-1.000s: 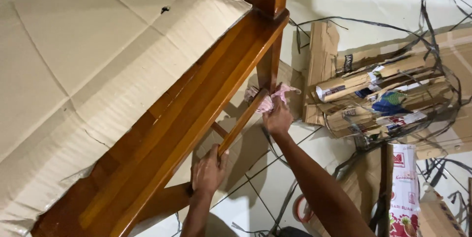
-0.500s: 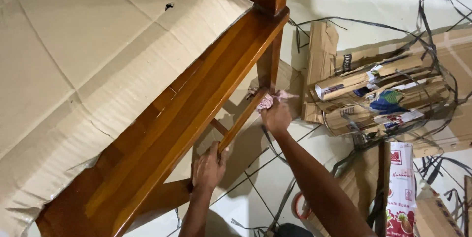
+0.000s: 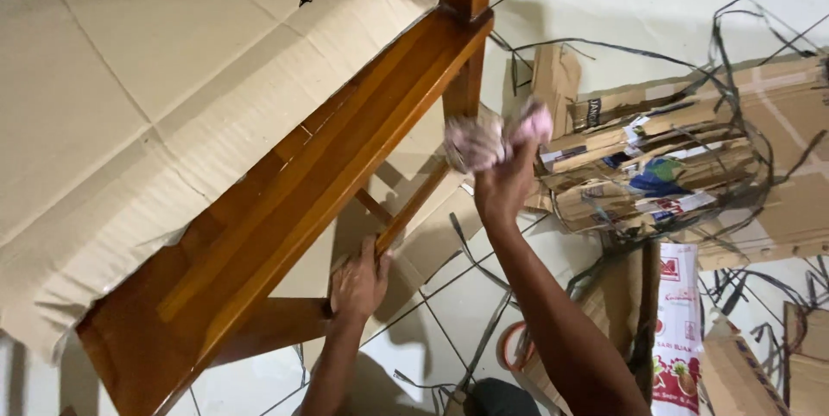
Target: Wrapping a wooden chair with cardboard and securing it with plastic ties
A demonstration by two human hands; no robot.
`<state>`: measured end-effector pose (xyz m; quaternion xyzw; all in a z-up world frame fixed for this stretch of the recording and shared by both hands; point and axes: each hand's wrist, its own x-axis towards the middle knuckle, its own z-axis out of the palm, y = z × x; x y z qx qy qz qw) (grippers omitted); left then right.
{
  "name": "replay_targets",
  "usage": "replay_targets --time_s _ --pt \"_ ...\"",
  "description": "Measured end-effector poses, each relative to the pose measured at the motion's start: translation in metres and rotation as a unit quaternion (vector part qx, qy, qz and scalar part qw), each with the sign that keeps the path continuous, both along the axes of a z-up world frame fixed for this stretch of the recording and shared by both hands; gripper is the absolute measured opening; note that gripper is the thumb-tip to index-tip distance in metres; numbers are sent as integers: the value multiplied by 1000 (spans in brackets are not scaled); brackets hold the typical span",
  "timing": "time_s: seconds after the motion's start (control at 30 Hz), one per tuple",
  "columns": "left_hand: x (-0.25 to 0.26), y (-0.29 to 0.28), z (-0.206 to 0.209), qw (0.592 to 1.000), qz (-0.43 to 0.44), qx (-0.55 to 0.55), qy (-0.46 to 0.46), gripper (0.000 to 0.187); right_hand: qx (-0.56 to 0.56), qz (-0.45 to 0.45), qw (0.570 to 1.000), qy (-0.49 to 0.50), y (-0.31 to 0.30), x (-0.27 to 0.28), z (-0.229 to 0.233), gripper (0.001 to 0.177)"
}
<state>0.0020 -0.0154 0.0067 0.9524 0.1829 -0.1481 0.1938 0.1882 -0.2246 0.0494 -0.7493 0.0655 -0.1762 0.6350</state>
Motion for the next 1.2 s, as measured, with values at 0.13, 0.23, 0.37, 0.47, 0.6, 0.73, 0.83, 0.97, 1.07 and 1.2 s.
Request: replay_targets --time_s 0.13,0.23,0.37,0.47,0.6,0.73,0.83,0.97,1.07,1.2 --pt "-25 -19 25 996 33 -44 -67 60 -23 58 995 -81 15 -6 119 65" --pt "-67 -35 61 979 61 -109 -164 63 -49 86 989 -112 41 -14 132 64" --pt "-147 -44 91 882 57 -92 -459 42 -14 67 967 -246 73 -52 123 54" --pt "-171 -35 119 784 142 31 -603 38 4 112 964 -240 99 -120 127 46" --pt "-140 -33 185 722 267 11 -639 39 27 208 941 -266 108 -194 163 28" --pt "-128 -4 177 775 249 -110 -571 46 -28 276 904 -326 101 -183 143 21" --pt "-124 3 187 772 249 -174 -558 44 -36 188 927 -324 86 -122 129 15" --pt "-124 39 118 743 226 -193 -600 51 31 114 957 -266 80 -113 161 38" --pt "-125 28 146 745 229 -202 -594 56 113 153 972 -140 114 -162 137 49" --pt "-131 35 128 747 205 -171 -608 56 38 190 942 -273 134 -229 160 27"
